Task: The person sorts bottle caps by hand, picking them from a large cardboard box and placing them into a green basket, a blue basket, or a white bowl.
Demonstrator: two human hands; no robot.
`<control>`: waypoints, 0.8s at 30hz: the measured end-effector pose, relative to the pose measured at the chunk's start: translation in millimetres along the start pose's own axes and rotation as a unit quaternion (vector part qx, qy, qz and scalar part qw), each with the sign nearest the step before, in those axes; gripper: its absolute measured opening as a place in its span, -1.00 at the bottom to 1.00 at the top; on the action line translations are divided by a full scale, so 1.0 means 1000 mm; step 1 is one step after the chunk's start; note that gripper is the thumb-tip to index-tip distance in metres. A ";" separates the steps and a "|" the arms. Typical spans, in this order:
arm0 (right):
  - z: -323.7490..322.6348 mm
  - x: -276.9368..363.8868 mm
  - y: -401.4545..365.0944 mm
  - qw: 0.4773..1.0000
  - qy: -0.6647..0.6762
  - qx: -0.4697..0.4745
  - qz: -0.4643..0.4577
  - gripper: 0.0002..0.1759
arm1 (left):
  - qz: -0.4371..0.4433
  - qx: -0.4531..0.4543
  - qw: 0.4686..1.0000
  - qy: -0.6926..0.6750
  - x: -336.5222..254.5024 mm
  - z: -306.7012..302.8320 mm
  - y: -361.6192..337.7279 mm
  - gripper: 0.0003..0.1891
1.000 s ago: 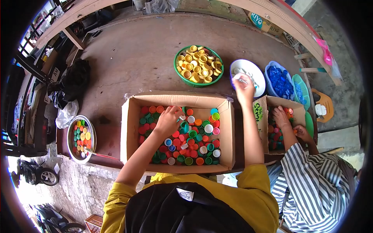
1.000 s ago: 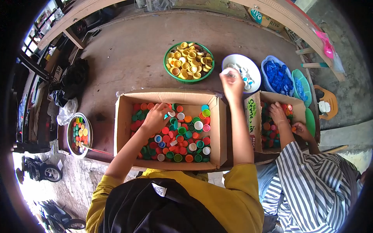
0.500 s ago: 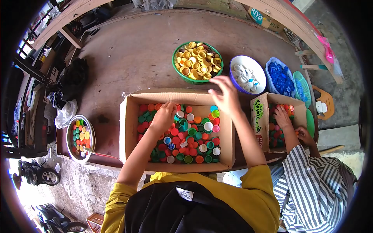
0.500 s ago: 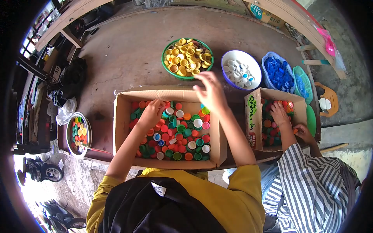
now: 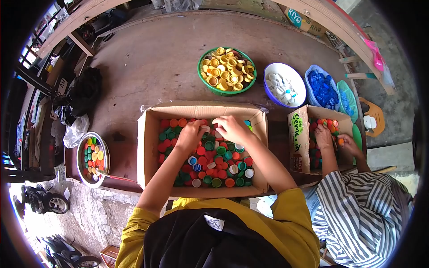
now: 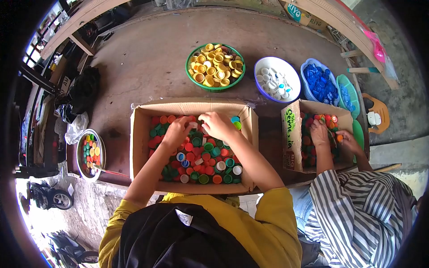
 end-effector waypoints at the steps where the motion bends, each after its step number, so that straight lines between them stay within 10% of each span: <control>1: 0.002 -0.004 0.001 1.000 0.008 0.008 0.006 -0.70 | -0.022 0.010 0.998 -0.054 0.006 -0.002 0.000 -0.69; 10: -0.031 0.007 -0.002 0.938 0.331 -0.083 -0.057 -0.82 | 0.020 -0.014 0.907 -0.421 -0.021 -0.031 0.000 -0.61; 14: -0.112 -0.033 -0.038 0.907 0.315 -0.280 -0.015 -0.73 | 0.139 0.025 0.987 0.081 -0.046 -0.010 -0.011 -0.68; 20: -0.177 -0.218 -0.122 0.811 0.317 -0.437 0.225 -0.67 | 0.105 0.038 0.985 0.134 -0.013 -0.001 -0.014 -0.76; 24: -0.208 -0.227 -0.136 0.837 -0.151 -0.328 0.411 -0.26 | 0.017 0.025 0.980 0.197 -0.010 -0.032 -0.018 -0.66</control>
Point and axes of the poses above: each hand's wrist, its own y-axis towards the middle knuckle, its own z-axis out of the palm, x = y × z, the point moved 10 cm from there along y, towards the middle knuckle, and after that the axes turned 7 degrees about x, right-handed, at the moved point
